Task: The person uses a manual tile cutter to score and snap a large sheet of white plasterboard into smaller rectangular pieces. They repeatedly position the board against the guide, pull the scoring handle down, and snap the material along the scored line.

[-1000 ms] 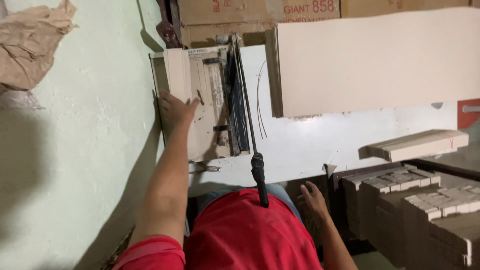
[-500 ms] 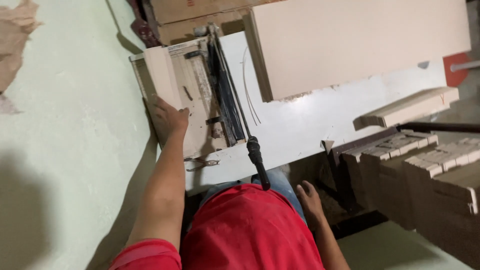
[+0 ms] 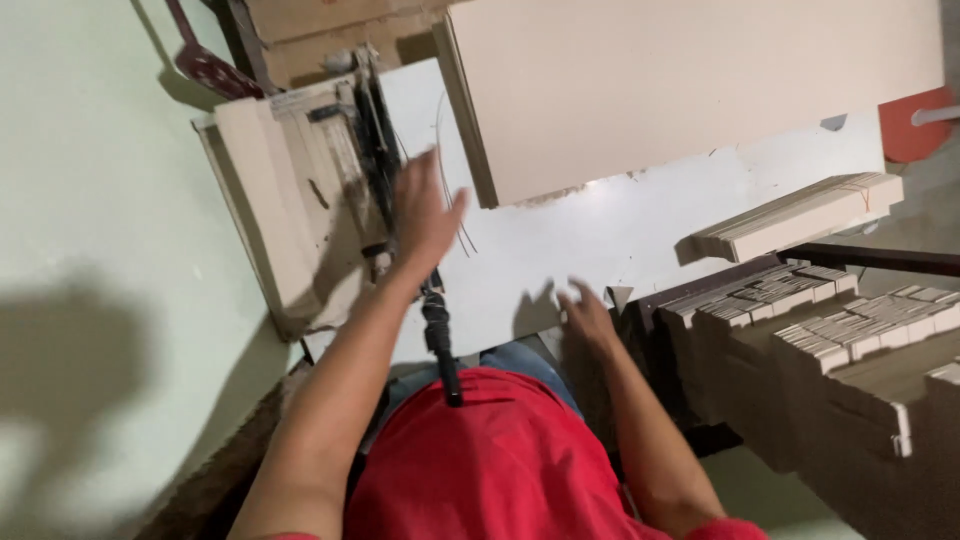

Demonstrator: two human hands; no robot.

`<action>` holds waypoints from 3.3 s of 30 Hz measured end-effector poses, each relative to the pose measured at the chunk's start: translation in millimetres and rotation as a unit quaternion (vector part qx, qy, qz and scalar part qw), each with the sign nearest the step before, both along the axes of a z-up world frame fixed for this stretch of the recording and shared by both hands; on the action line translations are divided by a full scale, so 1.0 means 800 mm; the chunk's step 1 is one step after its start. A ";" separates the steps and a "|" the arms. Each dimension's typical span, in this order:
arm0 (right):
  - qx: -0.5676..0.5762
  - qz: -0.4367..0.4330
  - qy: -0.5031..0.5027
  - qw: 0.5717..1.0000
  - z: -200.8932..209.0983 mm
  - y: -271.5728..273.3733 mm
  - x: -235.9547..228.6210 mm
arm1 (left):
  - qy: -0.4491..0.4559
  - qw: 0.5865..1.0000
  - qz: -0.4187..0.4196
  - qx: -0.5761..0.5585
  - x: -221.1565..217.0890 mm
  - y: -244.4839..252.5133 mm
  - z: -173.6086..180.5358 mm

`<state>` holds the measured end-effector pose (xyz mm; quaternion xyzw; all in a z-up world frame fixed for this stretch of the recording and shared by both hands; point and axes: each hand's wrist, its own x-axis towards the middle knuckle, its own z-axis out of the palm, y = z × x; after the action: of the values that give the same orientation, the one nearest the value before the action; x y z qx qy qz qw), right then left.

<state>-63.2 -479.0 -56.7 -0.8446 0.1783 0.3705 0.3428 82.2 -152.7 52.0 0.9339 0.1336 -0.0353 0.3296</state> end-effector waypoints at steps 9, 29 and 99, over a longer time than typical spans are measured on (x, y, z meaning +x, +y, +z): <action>0.218 -0.348 0.026 0.911 0.063 0.044 0.211 | 0.346 0.931 0.000 -0.117 0.028 -0.122 -0.190; 0.294 -0.442 0.028 0.847 0.061 0.015 0.266 | 0.306 0.903 0.136 -0.269 0.054 -0.132 -0.074; 0.363 -0.009 -0.091 0.927 -0.055 0.285 0.131 | 0.411 0.862 0.155 -0.253 -0.385 0.212 -0.052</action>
<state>41.9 -251.2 -100.4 -0.6911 0.0076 0.3284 0.6437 -225.9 17.1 10.8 0.6862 0.3868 -0.3971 0.4710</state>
